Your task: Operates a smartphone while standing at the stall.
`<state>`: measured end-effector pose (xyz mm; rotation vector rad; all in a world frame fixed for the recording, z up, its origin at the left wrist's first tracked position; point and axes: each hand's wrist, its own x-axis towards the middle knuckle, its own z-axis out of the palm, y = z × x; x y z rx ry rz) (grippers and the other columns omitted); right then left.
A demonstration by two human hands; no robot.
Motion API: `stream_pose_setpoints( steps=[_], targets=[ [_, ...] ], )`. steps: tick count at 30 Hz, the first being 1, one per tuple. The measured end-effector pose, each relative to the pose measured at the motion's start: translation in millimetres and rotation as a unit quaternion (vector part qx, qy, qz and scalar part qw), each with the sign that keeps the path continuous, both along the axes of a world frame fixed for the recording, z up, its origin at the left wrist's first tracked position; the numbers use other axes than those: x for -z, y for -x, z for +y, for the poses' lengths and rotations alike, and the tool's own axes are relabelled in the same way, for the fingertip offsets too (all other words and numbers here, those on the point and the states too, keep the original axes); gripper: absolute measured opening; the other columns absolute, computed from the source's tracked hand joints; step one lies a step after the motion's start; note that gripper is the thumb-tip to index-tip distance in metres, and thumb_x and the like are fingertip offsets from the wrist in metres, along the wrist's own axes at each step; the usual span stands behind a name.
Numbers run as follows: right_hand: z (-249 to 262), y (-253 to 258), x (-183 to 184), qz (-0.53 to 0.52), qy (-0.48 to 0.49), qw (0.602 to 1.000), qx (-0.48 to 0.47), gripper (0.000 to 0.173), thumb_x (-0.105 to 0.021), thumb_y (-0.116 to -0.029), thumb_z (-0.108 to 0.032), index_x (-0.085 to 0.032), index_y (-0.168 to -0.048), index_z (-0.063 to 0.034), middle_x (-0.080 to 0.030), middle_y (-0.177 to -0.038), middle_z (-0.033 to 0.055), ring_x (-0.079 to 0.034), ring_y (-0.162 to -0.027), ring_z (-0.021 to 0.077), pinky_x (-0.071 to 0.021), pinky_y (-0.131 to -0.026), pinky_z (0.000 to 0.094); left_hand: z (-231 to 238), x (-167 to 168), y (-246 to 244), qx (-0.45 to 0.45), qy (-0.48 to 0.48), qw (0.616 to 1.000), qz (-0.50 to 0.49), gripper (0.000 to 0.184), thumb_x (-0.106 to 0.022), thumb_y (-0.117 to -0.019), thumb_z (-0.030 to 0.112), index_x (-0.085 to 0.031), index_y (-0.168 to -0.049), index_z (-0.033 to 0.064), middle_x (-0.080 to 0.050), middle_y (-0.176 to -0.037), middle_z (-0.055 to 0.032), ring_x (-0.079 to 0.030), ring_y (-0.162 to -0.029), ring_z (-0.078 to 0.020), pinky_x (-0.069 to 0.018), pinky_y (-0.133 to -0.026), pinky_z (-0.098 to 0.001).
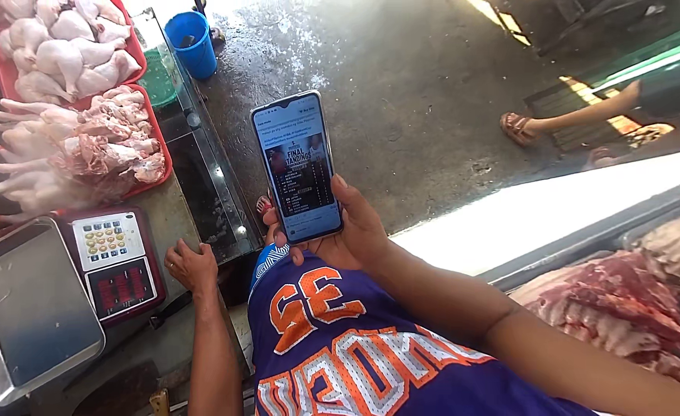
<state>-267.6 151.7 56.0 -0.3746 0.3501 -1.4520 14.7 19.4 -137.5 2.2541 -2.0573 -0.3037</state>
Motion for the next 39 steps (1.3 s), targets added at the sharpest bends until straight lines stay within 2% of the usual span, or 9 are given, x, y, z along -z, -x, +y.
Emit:
stream_pose_setpoints(
  steps=[7,13,21,24,27,30,34,37,39],
  targets=[
    [3.9,2.7,-1.4,0.008,0.009,1.000,0.005,0.062,-0.053,-0.0976,-0.063,-0.052,-0.139,-0.0177,-0.063,-0.129,0.0243,-0.071,-0.095,0.0326,-0.0601,-0.072,0.0403,-25.5,-4.2,-4.7,-0.013,-0.034,0.999,-0.030,0.052,-0.059,-0.0966,0.042,-0.062,-0.138,0.0105,-0.055,-0.140,-0.0229,-0.049,-0.132,-0.0446,-0.0438,-0.104,-0.0614],
    [5.0,5.6,-1.4,0.004,0.011,1.000,0.011,0.061,-0.052,-0.0981,-0.063,-0.052,-0.139,-0.0177,-0.063,-0.129,0.0251,-0.071,-0.095,0.0335,-0.0603,-0.072,0.0410,-20.8,-3.2,-5.4,-0.014,-0.034,0.999,-0.038,0.054,-0.059,-0.0976,0.042,-0.059,-0.142,0.0116,-0.056,-0.141,-0.0213,-0.049,-0.133,-0.0439,-0.0430,-0.103,-0.0625],
    [5.7,6.6,0.6,-0.009,0.014,1.000,0.013,0.059,-0.054,-0.0981,-0.061,-0.052,-0.138,-0.0173,-0.063,-0.128,0.0254,-0.071,-0.096,0.0342,-0.0604,-0.072,0.0412,-16.7,1.5,0.8,-0.031,-0.024,0.998,-0.053,0.056,-0.058,-0.0975,0.042,-0.058,-0.144,0.0114,-0.056,-0.138,-0.0249,-0.049,-0.133,-0.0447,-0.0418,-0.106,-0.0602],
    [6.6,9.1,0.9,-0.010,0.012,1.000,0.020,0.059,-0.055,-0.0978,-0.061,-0.053,-0.138,-0.0176,-0.063,-0.128,0.0251,-0.071,-0.096,0.0339,-0.0605,-0.072,0.0412,-15.1,-5.8,2.2,-0.044,-0.038,0.998,-0.021,0.053,-0.061,-0.0963,0.035,-0.058,-0.143,0.0105,-0.057,-0.136,-0.0248,-0.048,-0.134,-0.0451,-0.0423,-0.106,-0.0603],
    [8.2,11.9,1.0,-0.010,0.011,1.000,0.027,0.060,-0.054,-0.0978,-0.062,-0.053,-0.138,-0.0174,-0.064,-0.127,0.0252,-0.071,-0.095,0.0337,-0.0607,-0.072,0.0410,-10.7,-18.6,3.6,-0.044,-0.021,0.997,0.057,0.043,-0.061,-0.0934,0.013,-0.063,-0.136,0.0069,-0.062,-0.127,-0.0244,-0.056,-0.124,-0.0423,-0.0458,-0.104,-0.0569],
    [7.6,12.8,1.6,-0.015,0.011,0.999,0.029,0.060,-0.055,-0.0979,-0.061,-0.053,-0.138,-0.0172,-0.064,-0.128,0.0253,-0.071,-0.095,0.0340,-0.0605,-0.072,0.0410,-7.1,-28.5,2.7,-0.029,-0.024,0.992,0.122,0.042,-0.057,-0.0941,0.003,-0.061,-0.136,0.0028,-0.068,-0.105,-0.0195,-0.065,-0.095,-0.0325,-0.0528,-0.088,-0.0507],
    [5.6,11.6,2.0,-0.012,0.009,1.000,0.027,0.059,-0.052,-0.0987,-0.061,-0.053,-0.138,-0.0171,-0.064,-0.128,0.0252,-0.071,-0.094,0.0340,-0.0604,-0.070,0.0407,-4.4,-30.1,1.6,-0.006,-0.050,0.987,0.153,0.046,-0.060,-0.0945,0.004,-0.058,-0.140,0.0040,-0.071,-0.103,-0.0152,-0.068,-0.092,-0.0286,-0.0555,-0.085,-0.0497],
    [4.4,10.4,3.0,-0.013,0.013,0.999,0.026,0.059,-0.052,-0.0990,-0.061,-0.053,-0.138,-0.0170,-0.064,-0.128,0.0256,-0.071,-0.095,0.0342,-0.0605,-0.071,0.0408,-4.0,-27.5,0.7,-0.010,-0.051,0.981,0.188,0.044,-0.067,-0.0936,0.006,-0.061,-0.137,0.0041,-0.072,-0.100,-0.0118,-0.069,-0.088,-0.0235,-0.0566,-0.082,-0.0457],
    [3.8,9.8,2.8,-0.018,0.013,0.999,0.025,0.059,-0.053,-0.0988,-0.061,-0.053,-0.138,-0.0162,-0.063,-0.128,0.0263,-0.071,-0.095,0.0346,-0.0605,-0.071,0.0411,-4.8,-22.2,-2.8,-0.003,-0.048,0.976,0.214,0.039,-0.065,-0.0973,0.009,-0.063,-0.136,0.0046,-0.075,-0.102,-0.0104,-0.072,-0.089,-0.0212,-0.0573,-0.085,-0.0444]
  ],
)
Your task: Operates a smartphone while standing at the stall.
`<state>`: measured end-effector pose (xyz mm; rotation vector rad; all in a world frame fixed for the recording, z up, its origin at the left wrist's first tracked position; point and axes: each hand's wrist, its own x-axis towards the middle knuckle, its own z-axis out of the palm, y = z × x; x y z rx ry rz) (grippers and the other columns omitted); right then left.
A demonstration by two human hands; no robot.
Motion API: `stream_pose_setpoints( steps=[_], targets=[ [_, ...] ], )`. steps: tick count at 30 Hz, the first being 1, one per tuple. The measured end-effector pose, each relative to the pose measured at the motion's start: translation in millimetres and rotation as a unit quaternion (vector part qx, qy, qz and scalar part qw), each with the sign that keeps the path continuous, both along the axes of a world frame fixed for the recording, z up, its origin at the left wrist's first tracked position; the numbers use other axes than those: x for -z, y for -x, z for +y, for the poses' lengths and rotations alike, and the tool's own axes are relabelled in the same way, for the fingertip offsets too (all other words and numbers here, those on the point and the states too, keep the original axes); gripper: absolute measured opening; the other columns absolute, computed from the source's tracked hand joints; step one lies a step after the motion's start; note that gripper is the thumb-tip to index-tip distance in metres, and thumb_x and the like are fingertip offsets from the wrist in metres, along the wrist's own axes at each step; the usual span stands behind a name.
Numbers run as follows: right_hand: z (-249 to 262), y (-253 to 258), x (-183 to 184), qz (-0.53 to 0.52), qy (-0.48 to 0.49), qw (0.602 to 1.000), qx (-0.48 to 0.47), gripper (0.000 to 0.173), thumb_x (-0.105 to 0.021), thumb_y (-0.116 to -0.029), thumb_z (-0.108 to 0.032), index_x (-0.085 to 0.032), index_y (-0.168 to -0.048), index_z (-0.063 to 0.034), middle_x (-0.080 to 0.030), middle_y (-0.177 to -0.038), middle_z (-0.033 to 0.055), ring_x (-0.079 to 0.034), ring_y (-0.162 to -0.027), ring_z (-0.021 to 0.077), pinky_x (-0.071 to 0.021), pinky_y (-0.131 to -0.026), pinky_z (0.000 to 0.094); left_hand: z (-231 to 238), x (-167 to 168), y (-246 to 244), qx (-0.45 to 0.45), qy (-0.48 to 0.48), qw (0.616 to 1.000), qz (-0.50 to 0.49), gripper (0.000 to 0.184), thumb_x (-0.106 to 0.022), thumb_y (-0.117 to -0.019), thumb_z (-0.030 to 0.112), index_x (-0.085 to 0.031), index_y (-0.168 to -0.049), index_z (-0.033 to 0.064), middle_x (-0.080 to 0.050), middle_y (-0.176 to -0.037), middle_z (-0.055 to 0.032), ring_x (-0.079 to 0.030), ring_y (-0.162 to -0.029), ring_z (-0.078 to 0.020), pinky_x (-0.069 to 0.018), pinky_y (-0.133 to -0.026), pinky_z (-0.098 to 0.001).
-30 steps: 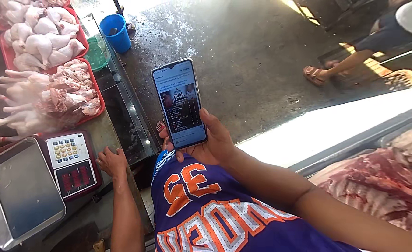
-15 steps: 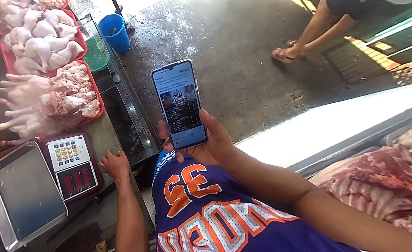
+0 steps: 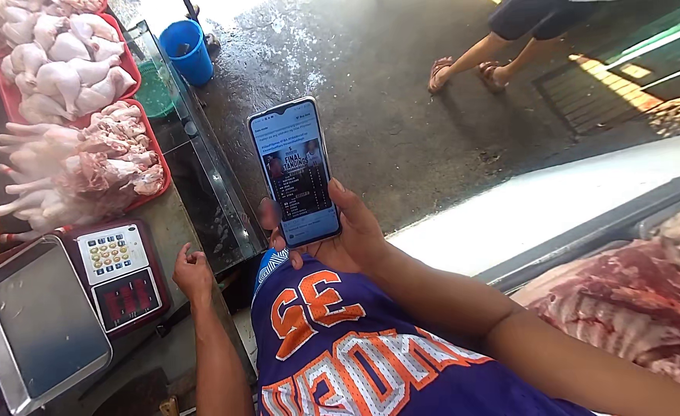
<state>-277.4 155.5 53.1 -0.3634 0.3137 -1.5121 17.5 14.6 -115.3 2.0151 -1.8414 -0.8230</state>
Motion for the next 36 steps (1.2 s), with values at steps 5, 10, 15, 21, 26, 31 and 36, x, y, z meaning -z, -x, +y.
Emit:
stream_pose_setpoints(
  steps=[5,10,15,21,26,31,36],
  targets=[
    [0.6,1.3,-0.3,0.002,-0.004,1.000,0.001,0.060,-0.054,-0.0981,-0.062,-0.053,-0.138,-0.0176,-0.064,-0.127,0.0257,-0.071,-0.095,0.0344,-0.0605,-0.071,0.0411,-1.3,5.1,-3.4,-0.011,0.039,0.999,0.015,0.029,-0.054,-0.1052,0.014,-0.067,-0.129,0.0054,-0.077,-0.095,-0.0084,-0.073,-0.082,-0.0180,-0.0586,-0.080,-0.0409],
    [-0.5,-0.3,-0.6,0.002,-0.003,1.000,-0.001,0.061,-0.054,-0.0978,-0.063,-0.053,-0.139,-0.0178,-0.064,-0.128,0.0257,-0.071,-0.097,0.0347,-0.0605,-0.072,0.0411,1.8,25.6,-8.2,0.015,0.084,0.991,-0.099,0.057,-0.061,-0.1008,0.035,-0.054,-0.146,0.0007,-0.052,-0.149,-0.0243,-0.047,-0.140,-0.0391,-0.0361,-0.118,-0.0526],
    [-1.3,-1.9,0.1,0.007,-0.001,1.000,-0.007,0.062,-0.053,-0.0977,-0.064,-0.052,-0.139,-0.0180,-0.063,-0.129,0.0255,-0.071,-0.096,0.0346,-0.0605,-0.073,0.0411,13.7,54.4,-6.4,0.076,0.067,0.963,-0.251,0.083,-0.053,-0.0988,0.050,-0.029,-0.160,-0.0008,-0.015,-0.169,-0.0275,-0.013,-0.157,-0.0431,-0.0105,-0.126,-0.0579],
    [-2.0,-4.6,0.1,0.005,-0.002,1.000,-0.010,0.062,-0.054,-0.0976,-0.063,-0.052,-0.139,-0.0166,-0.063,-0.128,0.0256,-0.071,-0.096,0.0345,-0.0605,-0.072,0.0414,11.6,56.8,-5.0,0.057,0.065,0.964,-0.253,0.076,-0.056,-0.0962,0.035,-0.032,-0.159,0.0015,-0.018,-0.169,-0.0241,-0.016,-0.157,-0.0397,-0.0117,-0.126,-0.0556],
    [-1.0,-4.0,-0.9,0.008,0.000,1.000,-0.009,0.062,-0.054,-0.0977,-0.063,-0.053,-0.139,-0.0172,-0.063,-0.128,0.0249,-0.071,-0.095,0.0337,-0.0603,-0.072,0.0411,11.6,56.3,-3.8,0.055,0.067,0.965,-0.249,0.076,-0.057,-0.0951,0.036,-0.034,-0.159,0.0025,-0.018,-0.169,-0.0238,-0.016,-0.157,-0.0398,-0.0116,-0.127,-0.0554],
    [0.4,-3.7,-0.8,0.007,0.001,1.000,-0.008,0.061,-0.052,-0.0987,-0.062,-0.052,-0.140,-0.0173,-0.063,-0.129,0.0252,-0.070,-0.096,0.0341,-0.0601,-0.073,0.0413,11.7,57.1,-4.3,0.054,0.069,0.965,-0.247,0.076,-0.058,-0.0948,0.036,-0.035,-0.159,0.0032,-0.018,-0.169,-0.0230,-0.016,-0.157,-0.0392,-0.0110,-0.127,-0.0554],
    [-0.3,-4.4,-1.8,0.005,0.003,1.000,-0.011,0.062,-0.053,-0.0980,-0.063,-0.052,-0.140,-0.0173,-0.063,-0.128,0.0258,-0.071,-0.096,0.0347,-0.0602,-0.072,0.0418,11.5,57.1,-4.7,0.052,0.069,0.965,-0.248,0.076,-0.058,-0.0947,0.035,-0.034,-0.159,0.0024,-0.019,-0.169,-0.0230,-0.017,-0.157,-0.0389,-0.0117,-0.127,-0.0554]
  ],
)
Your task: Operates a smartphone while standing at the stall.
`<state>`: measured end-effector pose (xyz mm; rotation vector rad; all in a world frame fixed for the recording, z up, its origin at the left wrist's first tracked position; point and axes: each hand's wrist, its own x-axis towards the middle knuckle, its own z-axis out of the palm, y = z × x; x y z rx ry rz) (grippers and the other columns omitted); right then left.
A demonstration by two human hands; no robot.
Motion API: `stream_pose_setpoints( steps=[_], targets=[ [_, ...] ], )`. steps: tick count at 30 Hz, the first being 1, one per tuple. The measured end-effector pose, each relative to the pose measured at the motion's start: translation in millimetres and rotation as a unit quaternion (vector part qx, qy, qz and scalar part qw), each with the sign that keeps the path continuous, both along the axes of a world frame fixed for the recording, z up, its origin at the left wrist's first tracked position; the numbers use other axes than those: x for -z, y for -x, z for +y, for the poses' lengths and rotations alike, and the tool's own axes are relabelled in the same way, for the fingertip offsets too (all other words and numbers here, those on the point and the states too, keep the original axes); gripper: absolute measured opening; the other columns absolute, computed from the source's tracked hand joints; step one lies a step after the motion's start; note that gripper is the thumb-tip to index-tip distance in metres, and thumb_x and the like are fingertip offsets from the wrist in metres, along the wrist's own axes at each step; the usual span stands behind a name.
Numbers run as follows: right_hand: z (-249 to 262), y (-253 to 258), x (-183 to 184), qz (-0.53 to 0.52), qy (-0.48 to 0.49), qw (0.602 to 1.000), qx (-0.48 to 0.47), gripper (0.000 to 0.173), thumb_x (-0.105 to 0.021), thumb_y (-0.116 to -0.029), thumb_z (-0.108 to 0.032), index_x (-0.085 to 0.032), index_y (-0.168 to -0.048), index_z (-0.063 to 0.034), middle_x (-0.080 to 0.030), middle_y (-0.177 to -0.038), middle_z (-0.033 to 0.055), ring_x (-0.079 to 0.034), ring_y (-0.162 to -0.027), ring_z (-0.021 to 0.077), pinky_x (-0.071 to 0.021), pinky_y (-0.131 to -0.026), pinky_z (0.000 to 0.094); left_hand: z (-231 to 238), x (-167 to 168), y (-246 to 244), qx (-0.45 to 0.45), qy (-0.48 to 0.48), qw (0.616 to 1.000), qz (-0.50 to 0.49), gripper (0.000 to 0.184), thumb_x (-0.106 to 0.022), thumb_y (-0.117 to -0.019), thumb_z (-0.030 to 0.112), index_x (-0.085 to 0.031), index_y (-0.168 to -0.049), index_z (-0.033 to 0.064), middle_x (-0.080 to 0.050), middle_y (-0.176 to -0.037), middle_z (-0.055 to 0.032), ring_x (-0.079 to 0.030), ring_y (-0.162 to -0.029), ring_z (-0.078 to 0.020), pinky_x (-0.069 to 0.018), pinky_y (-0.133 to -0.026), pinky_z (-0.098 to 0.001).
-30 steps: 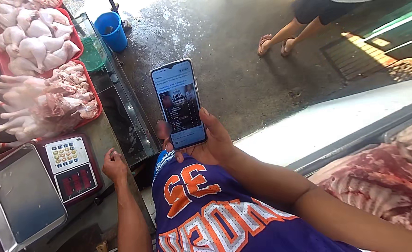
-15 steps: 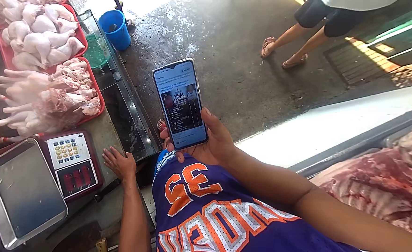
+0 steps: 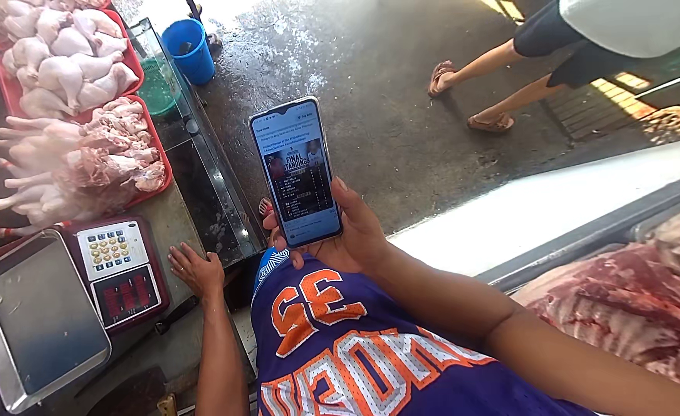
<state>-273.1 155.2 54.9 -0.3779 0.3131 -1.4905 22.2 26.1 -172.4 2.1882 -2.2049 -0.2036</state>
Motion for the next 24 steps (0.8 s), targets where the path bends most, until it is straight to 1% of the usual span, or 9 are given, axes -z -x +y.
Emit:
stream_pose_setpoints(
  steps=[15,18,24],
  targets=[
    [-2.8,-0.4,-2.5,0.004,0.009,1.000,-0.010,0.064,-0.053,-0.0969,-0.065,-0.052,-0.140,-0.0176,-0.063,-0.130,0.0249,-0.071,-0.096,0.0331,-0.0602,-0.073,0.0405,0.3,2.2,0.8,-0.004,0.003,1.000,-0.007,0.075,-0.056,-0.0947,0.036,-0.034,-0.159,0.0047,-0.019,-0.169,-0.0220,-0.017,-0.157,-0.0378,-0.0114,-0.127,-0.0546],
    [-3.0,-0.5,-2.6,-0.003,0.005,1.000,-0.010,0.065,-0.054,-0.0967,-0.065,-0.052,-0.141,-0.0176,-0.063,-0.129,0.0250,-0.071,-0.097,0.0339,-0.0604,-0.074,0.0413,0.2,-0.2,1.9,-0.004,0.000,1.000,-0.003,0.074,-0.057,-0.0950,0.034,-0.034,-0.159,0.0029,-0.019,-0.169,-0.0233,-0.017,-0.157,-0.0390,-0.0115,-0.127,-0.0556],
    [-1.4,-0.1,0.1,-0.006,-0.003,1.000,-0.004,0.064,-0.053,-0.0973,-0.065,-0.051,-0.141,-0.0182,-0.063,-0.129,0.0254,-0.071,-0.097,0.0345,-0.0604,-0.073,0.0416,-0.2,0.5,2.3,-0.007,-0.001,1.000,-0.009,0.075,-0.057,-0.0946,0.035,-0.034,-0.159,0.0034,-0.019,-0.169,-0.0225,-0.017,-0.157,-0.0388,-0.0117,-0.127,-0.0552]
  ],
)
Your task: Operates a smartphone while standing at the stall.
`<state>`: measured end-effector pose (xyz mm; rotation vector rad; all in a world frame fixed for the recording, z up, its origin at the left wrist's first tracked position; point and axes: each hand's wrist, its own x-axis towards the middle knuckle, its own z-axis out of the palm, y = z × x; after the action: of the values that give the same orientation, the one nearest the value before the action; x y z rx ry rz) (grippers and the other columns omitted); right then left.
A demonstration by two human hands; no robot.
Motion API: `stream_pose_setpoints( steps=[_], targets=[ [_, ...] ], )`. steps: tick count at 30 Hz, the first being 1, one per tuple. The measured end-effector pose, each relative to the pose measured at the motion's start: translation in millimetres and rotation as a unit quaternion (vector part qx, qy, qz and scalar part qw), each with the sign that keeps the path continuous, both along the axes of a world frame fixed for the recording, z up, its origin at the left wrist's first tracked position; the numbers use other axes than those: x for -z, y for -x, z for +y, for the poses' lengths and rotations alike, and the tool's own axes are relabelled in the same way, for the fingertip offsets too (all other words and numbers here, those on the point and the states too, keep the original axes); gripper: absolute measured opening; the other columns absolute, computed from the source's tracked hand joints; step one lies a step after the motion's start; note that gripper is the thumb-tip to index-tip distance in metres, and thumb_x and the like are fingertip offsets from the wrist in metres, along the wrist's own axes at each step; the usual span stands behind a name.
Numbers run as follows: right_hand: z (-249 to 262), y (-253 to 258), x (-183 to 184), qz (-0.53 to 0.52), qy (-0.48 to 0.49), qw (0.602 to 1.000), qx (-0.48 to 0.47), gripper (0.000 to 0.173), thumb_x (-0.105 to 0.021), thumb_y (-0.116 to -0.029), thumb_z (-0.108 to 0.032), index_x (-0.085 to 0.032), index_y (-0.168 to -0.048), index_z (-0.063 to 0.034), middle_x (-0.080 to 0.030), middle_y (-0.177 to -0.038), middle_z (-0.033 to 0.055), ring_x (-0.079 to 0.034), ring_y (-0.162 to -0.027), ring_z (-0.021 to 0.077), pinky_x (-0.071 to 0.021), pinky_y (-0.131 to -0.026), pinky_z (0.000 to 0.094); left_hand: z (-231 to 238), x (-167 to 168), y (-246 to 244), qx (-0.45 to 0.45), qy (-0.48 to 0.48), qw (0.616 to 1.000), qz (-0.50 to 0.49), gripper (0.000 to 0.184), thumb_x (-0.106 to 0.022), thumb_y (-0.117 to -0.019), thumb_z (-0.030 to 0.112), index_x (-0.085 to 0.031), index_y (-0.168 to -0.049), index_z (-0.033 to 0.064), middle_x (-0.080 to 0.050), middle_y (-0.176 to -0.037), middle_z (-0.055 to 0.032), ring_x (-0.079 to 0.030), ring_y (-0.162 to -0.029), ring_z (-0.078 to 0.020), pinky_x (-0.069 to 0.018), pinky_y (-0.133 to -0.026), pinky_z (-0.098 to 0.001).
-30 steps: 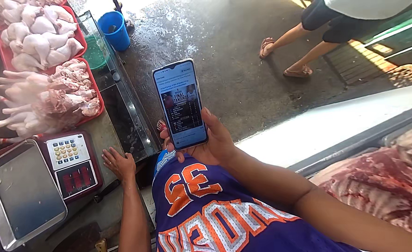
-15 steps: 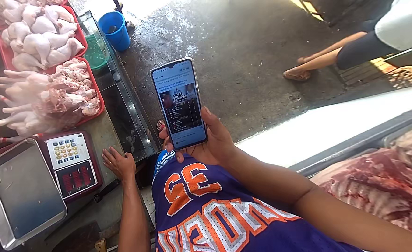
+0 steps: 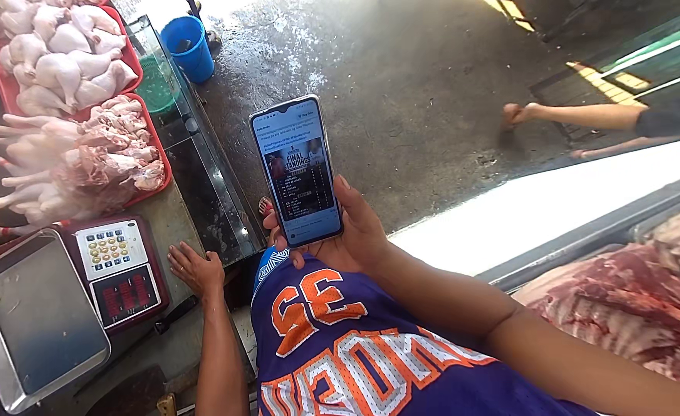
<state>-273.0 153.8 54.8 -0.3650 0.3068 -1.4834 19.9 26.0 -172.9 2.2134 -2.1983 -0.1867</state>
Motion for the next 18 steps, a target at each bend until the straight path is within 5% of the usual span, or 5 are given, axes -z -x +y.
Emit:
stream_pose_setpoints(
  steps=[18],
  targets=[
    [0.0,1.6,3.5,-0.005,0.000,1.000,0.000,0.065,-0.055,-0.0958,-0.066,-0.053,-0.140,-0.0183,-0.063,-0.129,0.0252,-0.071,-0.098,0.0345,-0.0603,-0.074,0.0418,0.4,0.6,1.4,-0.004,0.002,1.000,-0.006,0.075,-0.056,-0.0942,0.034,-0.034,-0.159,0.0044,-0.020,-0.169,-0.0216,-0.017,-0.157,-0.0375,-0.0115,-0.127,-0.0541]
  ],
)
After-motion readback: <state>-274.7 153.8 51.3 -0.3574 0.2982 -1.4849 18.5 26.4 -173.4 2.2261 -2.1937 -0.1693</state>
